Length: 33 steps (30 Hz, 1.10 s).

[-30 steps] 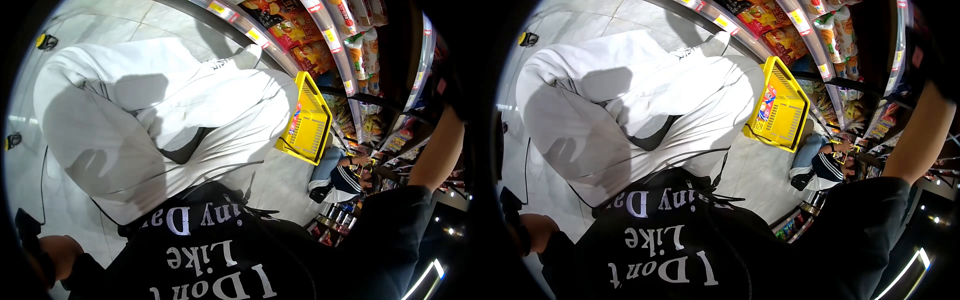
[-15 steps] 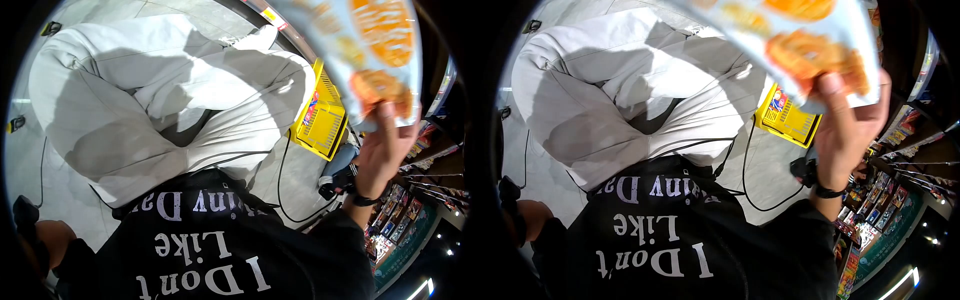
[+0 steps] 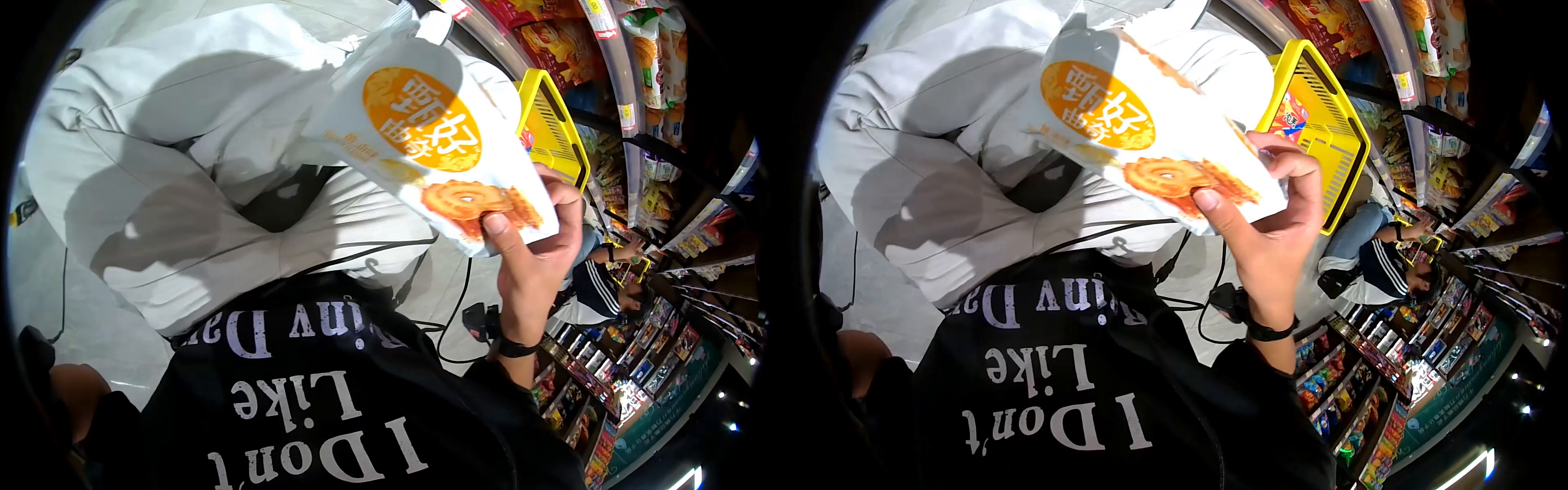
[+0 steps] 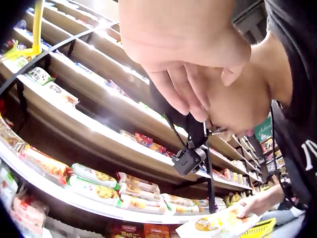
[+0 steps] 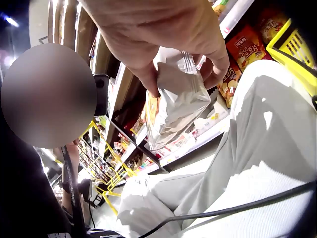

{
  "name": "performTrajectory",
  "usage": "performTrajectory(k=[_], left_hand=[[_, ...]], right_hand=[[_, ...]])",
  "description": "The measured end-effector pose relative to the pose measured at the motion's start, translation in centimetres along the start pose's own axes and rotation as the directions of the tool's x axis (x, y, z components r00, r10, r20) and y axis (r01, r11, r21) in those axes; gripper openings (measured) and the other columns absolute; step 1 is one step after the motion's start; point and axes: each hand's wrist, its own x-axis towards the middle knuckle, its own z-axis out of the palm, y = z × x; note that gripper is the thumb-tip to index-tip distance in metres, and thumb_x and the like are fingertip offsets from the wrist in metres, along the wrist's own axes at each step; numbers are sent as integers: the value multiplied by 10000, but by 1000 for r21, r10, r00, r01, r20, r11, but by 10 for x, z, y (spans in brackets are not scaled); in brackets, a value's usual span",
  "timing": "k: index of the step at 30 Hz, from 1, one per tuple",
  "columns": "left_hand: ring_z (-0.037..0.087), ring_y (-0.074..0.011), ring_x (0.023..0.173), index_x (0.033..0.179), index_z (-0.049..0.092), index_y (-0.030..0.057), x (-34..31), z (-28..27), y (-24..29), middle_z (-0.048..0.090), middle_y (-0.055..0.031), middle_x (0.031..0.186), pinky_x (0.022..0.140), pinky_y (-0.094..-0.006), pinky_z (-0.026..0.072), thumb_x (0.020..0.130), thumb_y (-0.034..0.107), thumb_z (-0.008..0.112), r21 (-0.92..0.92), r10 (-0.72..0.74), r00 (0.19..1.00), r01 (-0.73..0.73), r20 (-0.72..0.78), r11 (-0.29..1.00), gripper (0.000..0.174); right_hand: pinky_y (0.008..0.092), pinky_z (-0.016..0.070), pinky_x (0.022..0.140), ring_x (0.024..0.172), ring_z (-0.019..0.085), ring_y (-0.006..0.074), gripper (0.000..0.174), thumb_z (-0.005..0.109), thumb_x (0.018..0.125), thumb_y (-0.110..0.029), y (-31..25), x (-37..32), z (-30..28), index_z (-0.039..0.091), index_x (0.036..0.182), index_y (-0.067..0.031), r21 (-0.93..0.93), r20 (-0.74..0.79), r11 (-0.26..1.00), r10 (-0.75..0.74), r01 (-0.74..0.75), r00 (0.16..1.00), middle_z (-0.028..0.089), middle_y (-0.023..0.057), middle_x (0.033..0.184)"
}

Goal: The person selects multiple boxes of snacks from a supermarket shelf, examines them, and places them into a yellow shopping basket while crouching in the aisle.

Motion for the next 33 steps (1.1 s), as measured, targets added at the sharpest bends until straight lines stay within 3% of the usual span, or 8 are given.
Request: performTrajectory(k=[7, 13, 16, 18, 20, 22, 27, 33], left_hand=[[746, -211, 877, 1395, 452, 248, 12, -1, -12, 682, 27, 1037, 777, -393, 555, 926, 245, 694, -178, -34, 998, 43, 53, 983, 528], [735, -214, 783, 1139, 619, 24, 28, 86, -61, 761, -126, 987, 787, -325, 579, 936, 129, 733, -211, -52, 987, 20, -150, 977, 255], [763, -251, 768, 1012, 669, -9, 27, 125, -79, 780, -154, 911, 718, -315, 598, 888, 85, 777, -455, -194, 972, 115, -131, 883, 189], [764, -304, 759, 941, 640, -31, 40, 154, -73, 748, -228, 847, 647, -322, 575, 870, 12, 750, -495, -347, 847, 117, -402, 861, 138], [779, -312, 906, 901, 677, -44, 42, 172, -70, 769, -176, 855, 679, -299, 613, 840, -47, 773, -538, -522, 696, 227, -493, 812, 115], [779, -291, 893, 859, 654, -42, 43, 176, -69, 764, -178, 831, 709, -293, 617, 823, -117, 749, -578, -617, 603, 295, -505, 761, 127], [776, -255, 890, 883, 656, -44, 35, 180, -70, 772, -169, 862, 742, -282, 620, 854, -137, 700, -651, -721, 493, 346, -486, 675, 106], [767, -194, 830, 917, 670, -51, 30, 183, -66, 780, -177, 918, 736, -267, 610, 886, -109, 685, -639, -741, 490, 397, -460, 659, 67]], right_hand=[[346, 501, 1009, 1157, 585, 185, 517, 854, 743, 82, 14, -13, -3, 464, 1041, -81, 75, -81, 992, 111, -105, 990, 568, 160, 1287], [333, 488, 1003, 1119, 587, 175, 507, 855, 734, 64, 12, -19, 10, 468, 1026, -83, 159, -100, 969, 209, -191, 973, 584, 155, 1250], [334, 484, 997, 1132, 577, 182, 493, 856, 744, 26, 12, -20, 18, 485, 1050, -82, 173, -14, 969, 182, -176, 983, 575, 150, 1259], [334, 483, 992, 1146, 569, 184, 501, 861, 742, 20, 10, -20, 26, 490, 1064, -80, 231, 52, 954, 183, -190, 982, 571, 147, 1262], [343, 473, 998, 1151, 576, 195, 514, 869, 734, 15, 6, -17, 35, 510, 1091, -74, 262, 117, 943, 180, -205, 977, 581, 147, 1237], [342, 474, 990, 1143, 584, 196, 486, 854, 757, 2, 6, -17, 42, 529, 1114, -56, 258, 126, 948, 158, -186, 979, 603, 150, 1228], [324, 473, 973, 1110, 599, 188, 438, 824, 801, -19, 4, -12, 47, 542, 1136, -33, 226, 186, 946, 194, -234, 963, 628, 157, 1221], [300, 466, 962, 1081, 602, 167, 399, 812, 823, -31, 6, -10, 52, 552, 1126, -23, 283, 189, 914, 244, -291, 951, 626, 145, 1223]])
